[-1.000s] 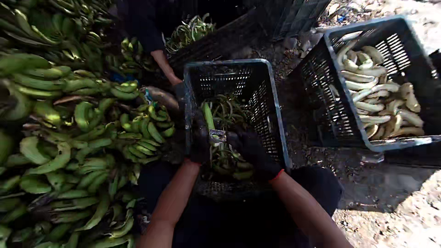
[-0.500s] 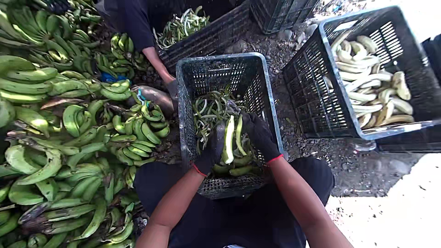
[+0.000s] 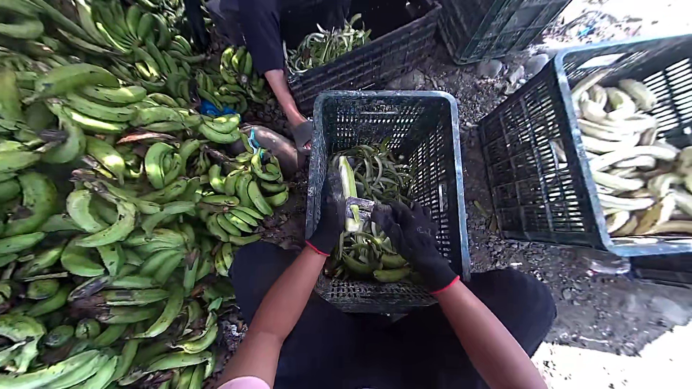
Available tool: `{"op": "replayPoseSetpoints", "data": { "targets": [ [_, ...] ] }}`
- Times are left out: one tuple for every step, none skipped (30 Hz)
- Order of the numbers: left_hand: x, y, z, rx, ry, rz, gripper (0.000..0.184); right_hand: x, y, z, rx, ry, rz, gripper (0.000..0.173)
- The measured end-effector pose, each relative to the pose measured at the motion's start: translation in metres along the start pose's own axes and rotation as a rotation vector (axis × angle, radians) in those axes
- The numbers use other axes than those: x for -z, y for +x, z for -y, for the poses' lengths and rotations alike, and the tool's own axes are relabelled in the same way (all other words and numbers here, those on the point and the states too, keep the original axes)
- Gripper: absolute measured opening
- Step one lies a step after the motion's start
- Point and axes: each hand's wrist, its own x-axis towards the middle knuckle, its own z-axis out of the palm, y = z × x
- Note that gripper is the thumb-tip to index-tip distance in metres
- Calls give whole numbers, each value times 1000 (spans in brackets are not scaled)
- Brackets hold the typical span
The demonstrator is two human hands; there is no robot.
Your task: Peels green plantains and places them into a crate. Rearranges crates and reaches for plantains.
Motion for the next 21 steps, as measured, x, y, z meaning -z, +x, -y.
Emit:
{"op": "replayPoseSetpoints", "data": {
  "targets": [
    [-3, -4, -3, 28, 43, 54, 53, -2, 3, -3, -23, -1, -41, 75],
    [-9, -5, -5, 67, 83, 92, 51, -1, 6, -7, -45, 14, -79, 72],
    [-17, -5, -4, 95, 133, 117, 47, 2, 7, -11, -71, 57, -96, 67],
    [-22, -6, -3, 112, 207, 176, 43, 7, 6, -17, -83, 113, -112, 63],
    [-25, -7, -2, 127, 264, 252, 45, 12, 3, -22, -83, 190, -132, 58],
    [-29, -6, 0, 127, 286, 278, 48, 17, 1, -27, -68, 261, -153, 58],
    [-31, -4, 4, 127, 232, 251, 51, 20, -1, -29, -50, 300, -168, 63],
    [-29, -2, 7, 112, 125, 202, 50, 21, -3, -27, -39, 299, -155, 67],
    [-25, -1, 5, 84, 29, 140, 48, 19, -4, -22, -26, 266, -145, 71],
    [-17, -1, 4, 24, -31, 94, 47, 15, -3, -16, -16, 218, -121, 74],
    [-11, 0, 5, -27, -94, 46, 47, 8, -3, -9, -7, 160, -92, 72],
    [-5, 1, 6, -54, -171, -11, 48, 1, -4, -2, -3, 109, -45, 69],
    [-1, 3, 7, -65, -228, -68, 50, -3, -8, 6, 7, 63, -5, 64],
    [2, 4, 6, -81, -229, -117, 52, -8, -11, 11, 32, 23, -1, 64],
    [5, 5, 5, -104, -185, -161, 53, -11, -13, 13, 71, -5, -26, 65],
    [6, 5, 3, -128, -149, -192, 56, -12, -13, 14, 98, -21, -59, 66],
    [6, 5, 2, -141, -123, -212, 57, -12, -13, 14, 112, -37, -82, 68],
    [7, 4, 0, -129, -100, -194, 57, -12, -13, 13, 116, -49, -97, 67],
    [6, 2, -1, -92, -99, -164, 55, -12, -12, 13, 113, -48, -107, 67],
    [6, 1, -2, -49, -100, -118, 54, -13, -11, 12, 99, -40, -118, 68],
    [2, 2, -3, -26, -94, -86, 52, -13, -8, 10, 68, -28, -116, 69]
  ]
}}
